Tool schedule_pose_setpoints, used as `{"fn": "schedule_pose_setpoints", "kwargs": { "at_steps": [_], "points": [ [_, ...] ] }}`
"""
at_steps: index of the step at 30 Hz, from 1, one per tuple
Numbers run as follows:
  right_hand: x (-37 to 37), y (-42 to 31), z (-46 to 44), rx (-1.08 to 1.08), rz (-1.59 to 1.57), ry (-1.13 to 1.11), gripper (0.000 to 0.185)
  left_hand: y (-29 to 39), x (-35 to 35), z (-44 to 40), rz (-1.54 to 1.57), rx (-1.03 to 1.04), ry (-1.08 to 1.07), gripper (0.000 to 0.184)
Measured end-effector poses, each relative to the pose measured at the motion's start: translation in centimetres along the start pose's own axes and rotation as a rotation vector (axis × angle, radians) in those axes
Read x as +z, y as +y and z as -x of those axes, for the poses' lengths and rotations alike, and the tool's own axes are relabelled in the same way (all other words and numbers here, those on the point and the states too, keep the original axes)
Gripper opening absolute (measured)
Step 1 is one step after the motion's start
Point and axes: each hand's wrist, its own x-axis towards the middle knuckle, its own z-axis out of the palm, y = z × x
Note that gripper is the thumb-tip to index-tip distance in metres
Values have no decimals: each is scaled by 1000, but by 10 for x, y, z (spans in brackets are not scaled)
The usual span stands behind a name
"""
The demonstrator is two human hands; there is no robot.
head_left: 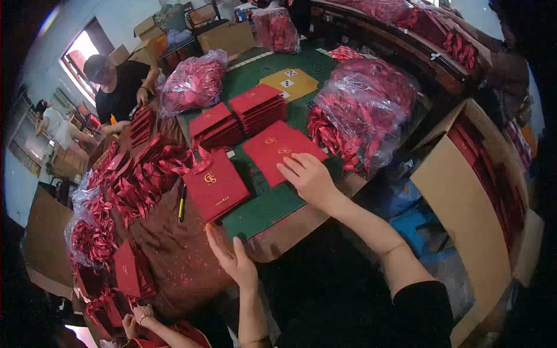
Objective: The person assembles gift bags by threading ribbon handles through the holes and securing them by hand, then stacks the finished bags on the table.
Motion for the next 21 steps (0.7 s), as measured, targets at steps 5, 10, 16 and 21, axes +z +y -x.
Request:
{"fn": "schedule_pose_setpoints", "kwargs": {
  "at_steps": [5, 10, 16, 21],
  "points": [
    [-54, -70, 29, -319, -358, 80, 41, 45, -8, 20, -79, 307, 226, 43],
    [-12, -73, 58, -405, -614, -356, 43, 31, -2, 12, -691, 285, -295, 27],
    [-20, 13, 46, 215, -313, 226, 18, -22, 4, 18, -906, 254, -325, 29],
    [-19, 88, 56, 405, 284, -192, 18, -28, 7, 12, -790, 190, -148, 34]
  ]
}}
